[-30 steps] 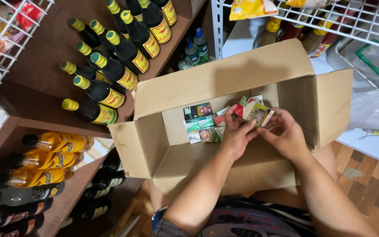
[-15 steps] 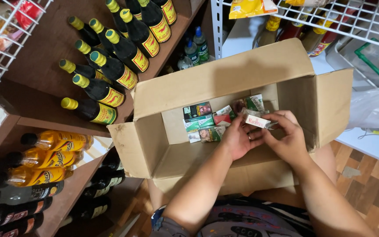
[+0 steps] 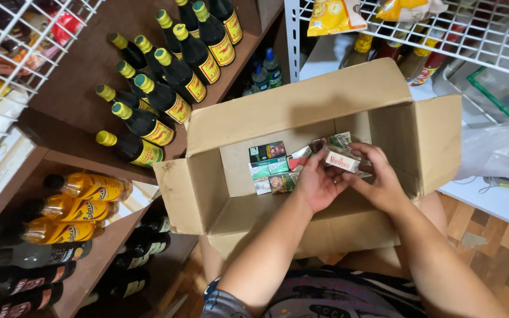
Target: Stock cigarette packs from a cardboard box onto store shelves.
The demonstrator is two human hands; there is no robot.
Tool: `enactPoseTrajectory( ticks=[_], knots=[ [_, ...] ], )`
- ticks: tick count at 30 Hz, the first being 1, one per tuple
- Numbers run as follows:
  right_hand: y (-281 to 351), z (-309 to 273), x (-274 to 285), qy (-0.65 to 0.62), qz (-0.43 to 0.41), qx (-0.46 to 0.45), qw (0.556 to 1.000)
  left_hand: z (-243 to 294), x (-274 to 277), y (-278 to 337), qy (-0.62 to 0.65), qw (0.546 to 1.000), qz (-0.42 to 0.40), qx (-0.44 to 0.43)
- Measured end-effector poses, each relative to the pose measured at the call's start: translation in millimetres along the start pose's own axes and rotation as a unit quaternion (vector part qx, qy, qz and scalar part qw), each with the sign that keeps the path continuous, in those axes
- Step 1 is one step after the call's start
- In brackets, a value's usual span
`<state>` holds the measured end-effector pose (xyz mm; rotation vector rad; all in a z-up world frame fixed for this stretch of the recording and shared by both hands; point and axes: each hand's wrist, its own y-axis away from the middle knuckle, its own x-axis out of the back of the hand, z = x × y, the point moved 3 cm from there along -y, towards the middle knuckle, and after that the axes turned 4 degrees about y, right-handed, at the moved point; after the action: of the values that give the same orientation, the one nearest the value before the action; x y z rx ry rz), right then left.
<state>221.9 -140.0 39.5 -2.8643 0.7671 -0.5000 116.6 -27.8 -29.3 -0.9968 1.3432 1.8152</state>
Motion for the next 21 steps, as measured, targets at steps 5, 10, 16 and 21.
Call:
enactPoseTrajectory(
  ticks=[5,10,16,21],
  knots=[
    [-5,22,5,-0.154,-0.053,-0.041,0.986,3,-6,-4,0.001,1.0,-0.008,-0.019],
    [-7,12,9,-0.217,-0.082,-0.043,0.972,8,-25,3,-0.01,0.999,-0.005,-0.038],
    [-14,5,20,-0.211,-0.04,-0.02,0.976,13,-50,8,-0.027,0.999,-0.007,-0.029],
    [-34,-35,48,-0.197,-0.076,0.036,0.977,26,-98,22,-0.107,0.987,-0.114,-0.027]
  ],
)
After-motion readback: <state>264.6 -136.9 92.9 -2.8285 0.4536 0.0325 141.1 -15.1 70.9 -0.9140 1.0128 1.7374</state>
